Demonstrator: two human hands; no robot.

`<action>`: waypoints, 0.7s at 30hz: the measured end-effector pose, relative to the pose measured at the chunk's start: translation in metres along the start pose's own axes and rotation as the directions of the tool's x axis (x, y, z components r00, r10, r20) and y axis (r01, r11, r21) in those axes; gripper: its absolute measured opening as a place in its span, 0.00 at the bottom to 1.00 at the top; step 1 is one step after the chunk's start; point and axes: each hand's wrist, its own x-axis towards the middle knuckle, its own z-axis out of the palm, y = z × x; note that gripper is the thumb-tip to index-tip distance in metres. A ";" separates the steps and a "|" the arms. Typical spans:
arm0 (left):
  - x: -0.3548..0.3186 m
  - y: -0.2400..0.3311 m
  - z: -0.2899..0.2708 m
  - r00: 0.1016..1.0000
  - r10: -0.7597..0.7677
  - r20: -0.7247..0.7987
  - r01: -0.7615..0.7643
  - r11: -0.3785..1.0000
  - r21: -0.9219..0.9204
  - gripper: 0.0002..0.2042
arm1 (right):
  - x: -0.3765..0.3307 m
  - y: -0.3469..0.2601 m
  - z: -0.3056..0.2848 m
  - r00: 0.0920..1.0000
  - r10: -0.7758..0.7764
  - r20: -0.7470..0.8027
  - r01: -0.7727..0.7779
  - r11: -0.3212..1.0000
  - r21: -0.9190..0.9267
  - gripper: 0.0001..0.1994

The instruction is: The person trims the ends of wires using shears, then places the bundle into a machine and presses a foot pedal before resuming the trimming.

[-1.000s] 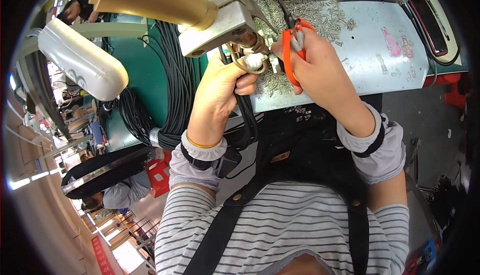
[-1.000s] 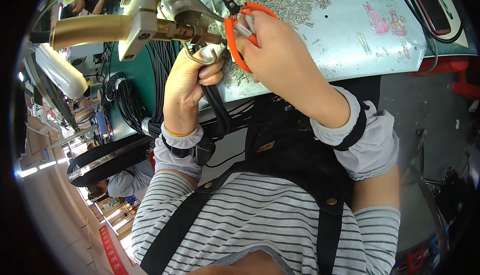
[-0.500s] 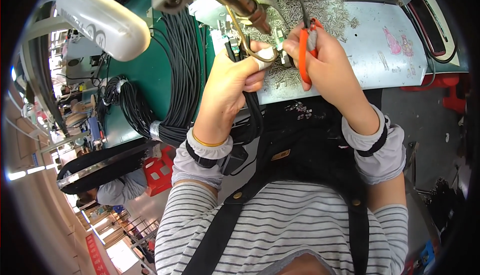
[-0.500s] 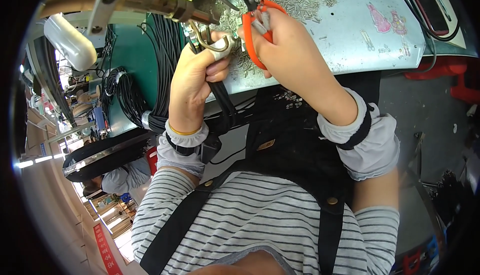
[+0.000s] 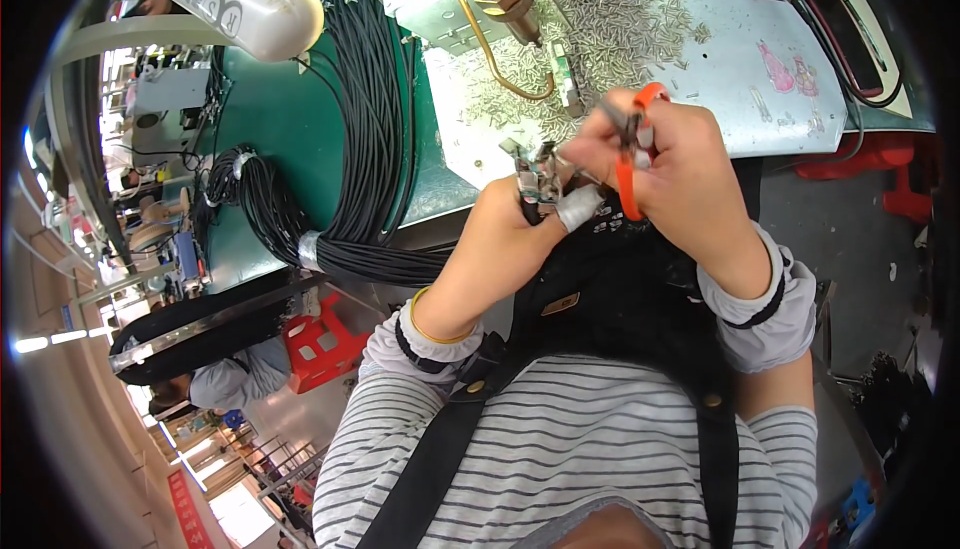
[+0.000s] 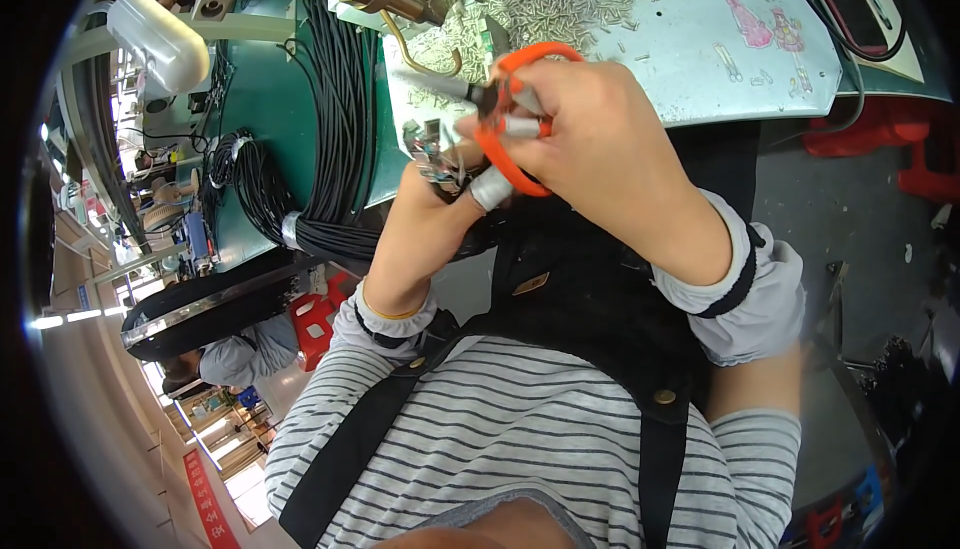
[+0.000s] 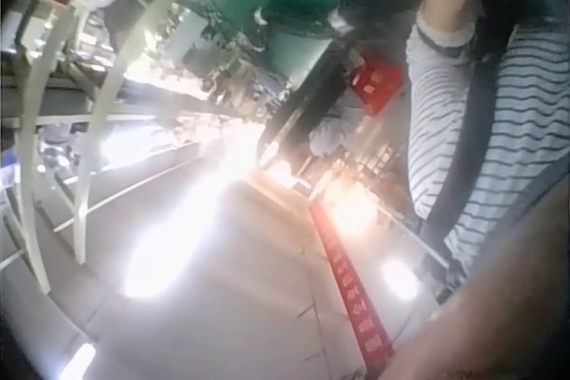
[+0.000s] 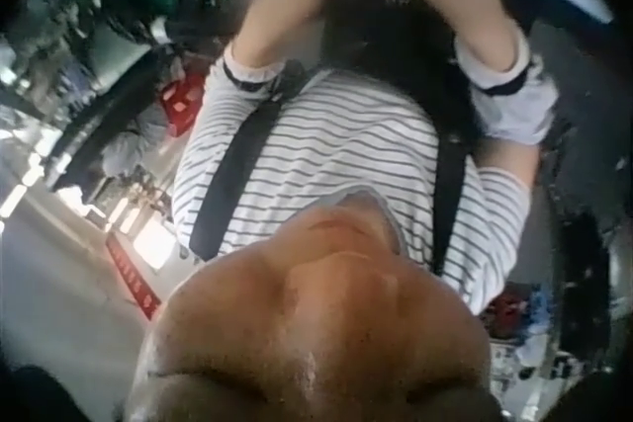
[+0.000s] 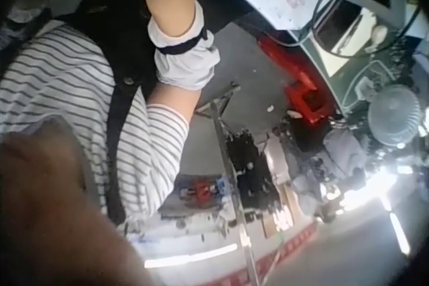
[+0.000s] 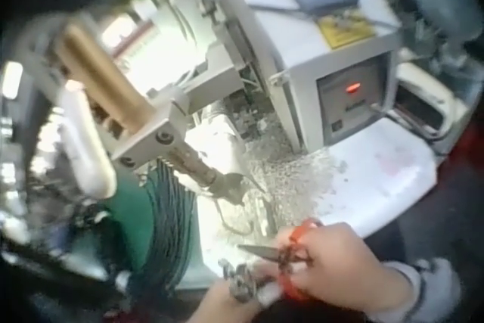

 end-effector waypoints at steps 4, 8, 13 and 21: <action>0.000 0.002 0.005 0.961 0.239 -0.137 -0.225 0.968 0.114 0.05 | -0.006 -0.025 -0.001 0.813 0.574 0.102 -0.566 0.736 0.372 0.08; 0.006 -0.004 0.004 0.674 0.739 -0.008 -0.598 0.551 0.583 0.05 | -0.007 -0.023 -0.003 0.667 0.646 0.371 -0.733 0.483 0.479 0.09; 0.004 0.002 0.005 0.909 0.358 -0.214 -0.331 0.931 0.154 0.04 | -0.009 -0.014 0.003 0.713 0.498 0.493 -0.683 0.335 0.649 0.08; 0.003 0.010 -0.012 0.972 -0.171 0.164 0.237 0.697 -0.677 0.05 | -0.014 -0.002 0.007 0.945 -0.295 -0.140 0.235 0.911 -0.338 0.05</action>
